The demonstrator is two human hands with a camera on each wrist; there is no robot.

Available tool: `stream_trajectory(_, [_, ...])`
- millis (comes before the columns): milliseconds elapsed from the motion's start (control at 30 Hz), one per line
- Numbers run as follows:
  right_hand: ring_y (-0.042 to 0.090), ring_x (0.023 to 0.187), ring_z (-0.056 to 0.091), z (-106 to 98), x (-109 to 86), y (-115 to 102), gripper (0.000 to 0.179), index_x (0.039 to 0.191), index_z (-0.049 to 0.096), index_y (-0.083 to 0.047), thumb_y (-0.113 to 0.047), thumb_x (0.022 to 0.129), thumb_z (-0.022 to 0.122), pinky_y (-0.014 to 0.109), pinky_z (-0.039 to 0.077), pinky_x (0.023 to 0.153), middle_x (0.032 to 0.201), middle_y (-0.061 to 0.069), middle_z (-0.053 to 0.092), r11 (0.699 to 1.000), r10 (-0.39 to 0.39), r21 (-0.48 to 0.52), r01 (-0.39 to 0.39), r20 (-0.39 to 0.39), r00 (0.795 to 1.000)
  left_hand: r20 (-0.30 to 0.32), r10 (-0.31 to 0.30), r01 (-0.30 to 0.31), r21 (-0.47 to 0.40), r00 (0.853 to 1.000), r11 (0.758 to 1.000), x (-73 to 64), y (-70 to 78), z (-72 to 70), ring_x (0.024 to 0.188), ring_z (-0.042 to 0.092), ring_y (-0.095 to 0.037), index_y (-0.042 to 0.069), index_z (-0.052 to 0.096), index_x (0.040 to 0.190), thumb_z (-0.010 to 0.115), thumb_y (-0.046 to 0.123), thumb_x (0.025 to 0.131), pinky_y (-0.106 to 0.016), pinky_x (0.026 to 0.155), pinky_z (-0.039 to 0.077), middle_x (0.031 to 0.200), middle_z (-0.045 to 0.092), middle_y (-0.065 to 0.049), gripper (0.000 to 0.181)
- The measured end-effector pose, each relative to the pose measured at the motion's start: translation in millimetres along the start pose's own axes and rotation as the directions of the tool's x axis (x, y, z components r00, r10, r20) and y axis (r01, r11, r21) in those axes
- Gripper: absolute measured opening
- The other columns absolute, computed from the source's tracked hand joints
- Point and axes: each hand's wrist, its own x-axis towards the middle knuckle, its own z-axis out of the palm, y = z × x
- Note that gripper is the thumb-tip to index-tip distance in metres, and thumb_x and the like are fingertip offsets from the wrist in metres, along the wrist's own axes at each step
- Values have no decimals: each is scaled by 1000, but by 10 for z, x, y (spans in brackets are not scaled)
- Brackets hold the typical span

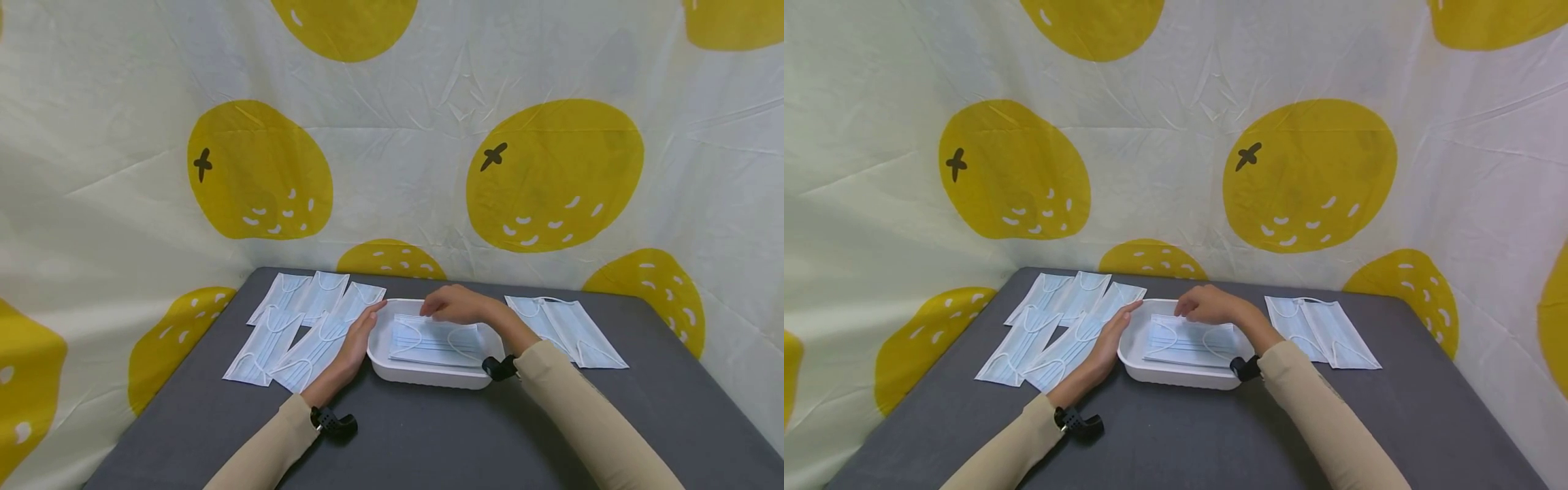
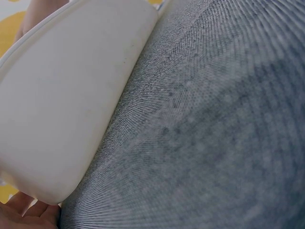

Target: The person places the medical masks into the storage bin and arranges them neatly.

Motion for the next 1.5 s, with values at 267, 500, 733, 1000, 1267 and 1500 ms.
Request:
stream_trajectory(267, [28,113,69,-67,-268,82,27,126,71,-2,-7,103,57,49,58,99,124,16,74,997,-65,24,68,-99,993,-7,-5,5,14,1000,1000,5,-3,6,158,26,-31,14,45,157,29,31,114,-57,130,14,166,39,-9,48])
stream_trajectory(500, [28,113,70,-141,-552,164,25,124,72,-6,-10,103,59,49,57,98,122,15,74,995,-60,72,75,-193,979,-22,7,-6,20,1000,1000,20,-25,8,158,26,-34,11,46,156,31,30,114,-59,130,13,165,40,-12,49])
stream_trajectory(733, [30,116,69,-178,-873,318,26,126,70,-5,-14,104,59,51,57,100,124,15,73,993,22,118,9,-257,966,-14,-19,19,9,1000,1000,12,-7,37,158,28,-31,14,46,156,30,30,114,-56,130,16,165,40,-9,48])
stream_trajectory(1000, [31,109,71,-183,-1135,538,25,124,72,-6,-13,104,59,32,58,92,120,13,75,994,47,109,-11,-330,943,-25,-14,14,9,1000,1000,5,8,21,158,27,-30,14,46,156,30,30,114,-56,130,15,165,41,-9,47])
stream_trajectory(1267, [8,105,71,-142,-1407,780,28,128,69,-4,-15,104,61,23,59,85,126,18,72,974,136,219,-53,-384,913,-15,-7,7,19,1000,1000,-4,0,7,158,26,-33,12,45,157,30,30,114,-57,130,15,165,39,-11,48])
stream_trajectory(1500, [1,101,69,-106,-1618,963,29,130,65,2,-11,105,59,24,60,83,125,25,69,959,182,276,-61,-437,881,-17,-14,14,16,1000,1000,-1,6,8,159,26,-31,14,45,156,29,30,114,-57,130,14,166,40,-9,48])
